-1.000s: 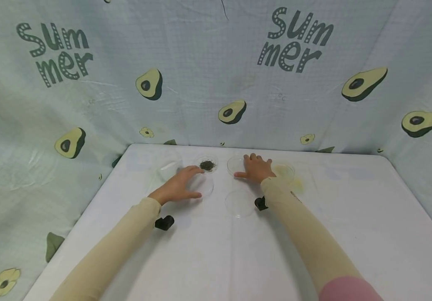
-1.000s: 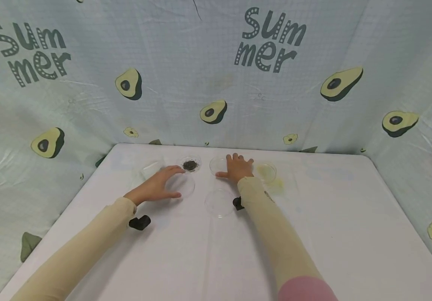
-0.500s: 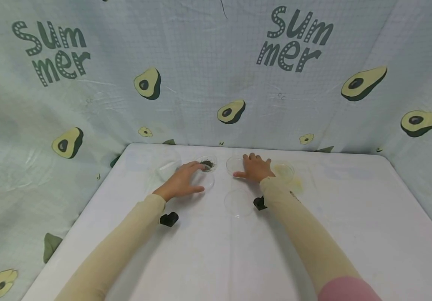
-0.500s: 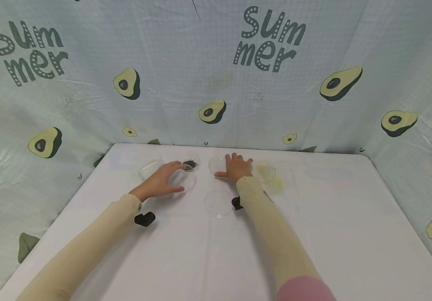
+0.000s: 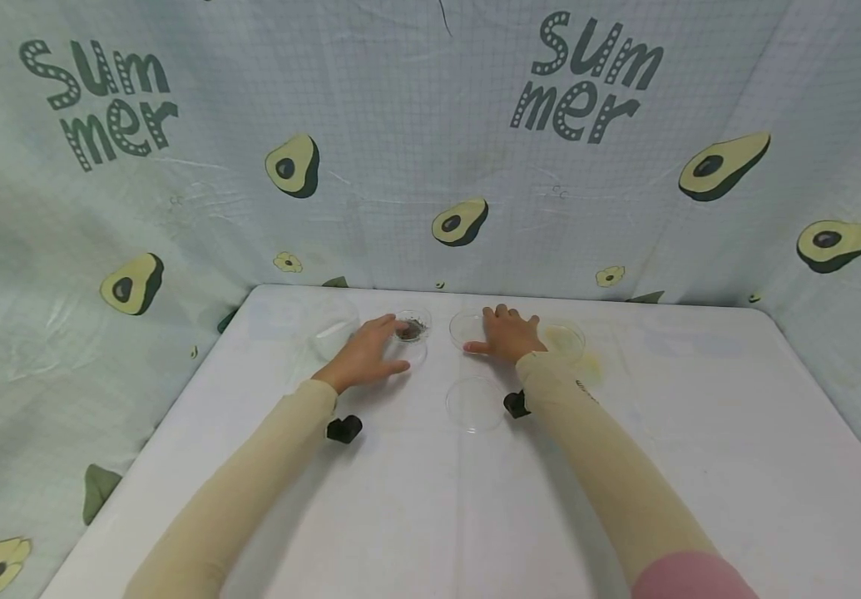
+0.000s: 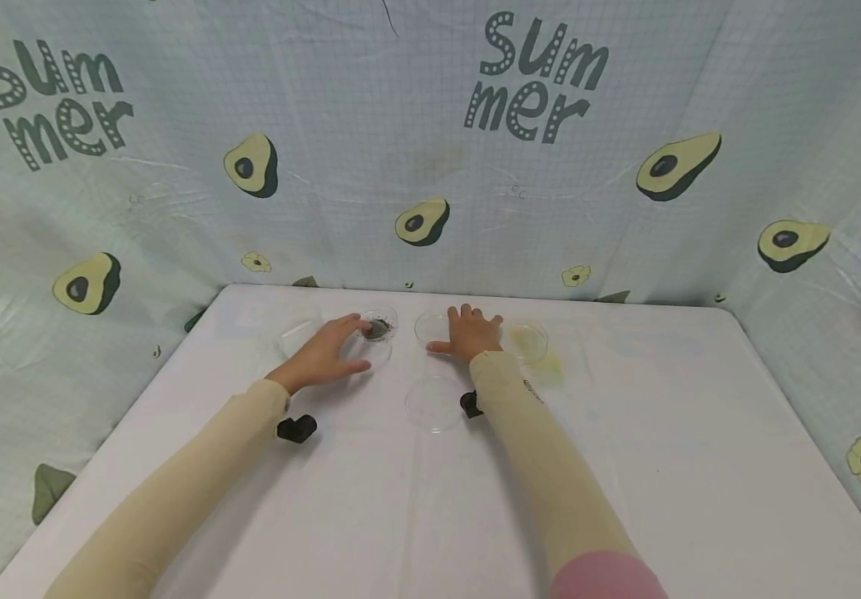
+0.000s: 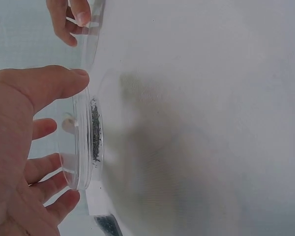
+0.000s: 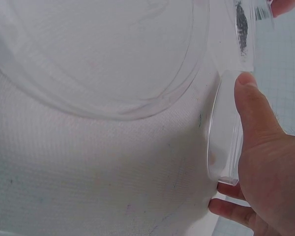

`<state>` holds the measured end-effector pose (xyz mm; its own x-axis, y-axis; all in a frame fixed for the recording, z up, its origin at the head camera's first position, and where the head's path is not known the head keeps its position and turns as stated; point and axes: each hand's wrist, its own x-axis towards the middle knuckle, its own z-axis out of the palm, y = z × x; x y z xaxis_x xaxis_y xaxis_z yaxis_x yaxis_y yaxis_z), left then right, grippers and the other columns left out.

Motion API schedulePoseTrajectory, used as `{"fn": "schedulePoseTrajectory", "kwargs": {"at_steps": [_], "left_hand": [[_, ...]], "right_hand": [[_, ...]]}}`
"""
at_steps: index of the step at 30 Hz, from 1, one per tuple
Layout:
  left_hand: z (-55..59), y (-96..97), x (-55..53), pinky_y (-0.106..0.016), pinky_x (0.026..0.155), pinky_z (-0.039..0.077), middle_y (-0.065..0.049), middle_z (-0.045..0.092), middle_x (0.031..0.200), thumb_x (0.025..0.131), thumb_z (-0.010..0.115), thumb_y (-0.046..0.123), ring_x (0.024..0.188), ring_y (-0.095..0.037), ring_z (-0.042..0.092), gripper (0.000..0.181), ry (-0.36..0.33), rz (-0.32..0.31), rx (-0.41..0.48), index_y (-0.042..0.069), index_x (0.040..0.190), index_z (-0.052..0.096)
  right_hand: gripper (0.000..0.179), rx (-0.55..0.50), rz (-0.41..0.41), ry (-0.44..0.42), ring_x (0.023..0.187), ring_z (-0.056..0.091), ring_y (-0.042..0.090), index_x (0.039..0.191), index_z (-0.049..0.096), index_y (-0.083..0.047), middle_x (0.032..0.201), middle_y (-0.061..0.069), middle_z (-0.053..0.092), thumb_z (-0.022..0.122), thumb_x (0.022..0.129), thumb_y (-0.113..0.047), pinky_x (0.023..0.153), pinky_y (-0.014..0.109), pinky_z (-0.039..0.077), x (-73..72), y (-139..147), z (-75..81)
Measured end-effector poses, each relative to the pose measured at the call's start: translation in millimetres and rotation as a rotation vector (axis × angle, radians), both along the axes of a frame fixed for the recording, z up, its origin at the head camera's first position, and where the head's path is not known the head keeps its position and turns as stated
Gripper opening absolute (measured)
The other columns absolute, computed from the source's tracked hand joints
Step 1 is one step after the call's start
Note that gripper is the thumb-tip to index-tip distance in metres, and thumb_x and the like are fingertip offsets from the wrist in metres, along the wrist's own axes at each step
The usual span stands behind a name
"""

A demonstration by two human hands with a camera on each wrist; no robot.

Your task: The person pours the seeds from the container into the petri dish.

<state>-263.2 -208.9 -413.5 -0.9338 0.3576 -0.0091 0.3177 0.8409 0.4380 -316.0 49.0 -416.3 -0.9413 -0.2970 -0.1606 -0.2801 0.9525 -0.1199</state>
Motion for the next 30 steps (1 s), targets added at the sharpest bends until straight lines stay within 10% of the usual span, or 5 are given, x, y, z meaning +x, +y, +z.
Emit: {"fn": "schedulePoseTrajectory", "kwargs": {"at_steps": [30], "left_hand": [[-4.7, 17.1, -30.0, -0.053, 0.119, 0.022, -0.017, 0.025, 0.158, 0.090, 0.065, 0.036, 0.147, -0.035, 0.024, 0.063, -0.016, 0.070, -0.096, 0.012, 0.144, 0.041]], "right_hand": [[0.088, 0.029, -0.003, 0.006, 0.133, 0.043, 0.037, 0.147, 0.035, -0.005, 0.143, 0.019, 0.045, 0.055, 0.087, -0.065, 0.106, 0.071, 0.028, -2.8, -0.2, -4.6]]}}
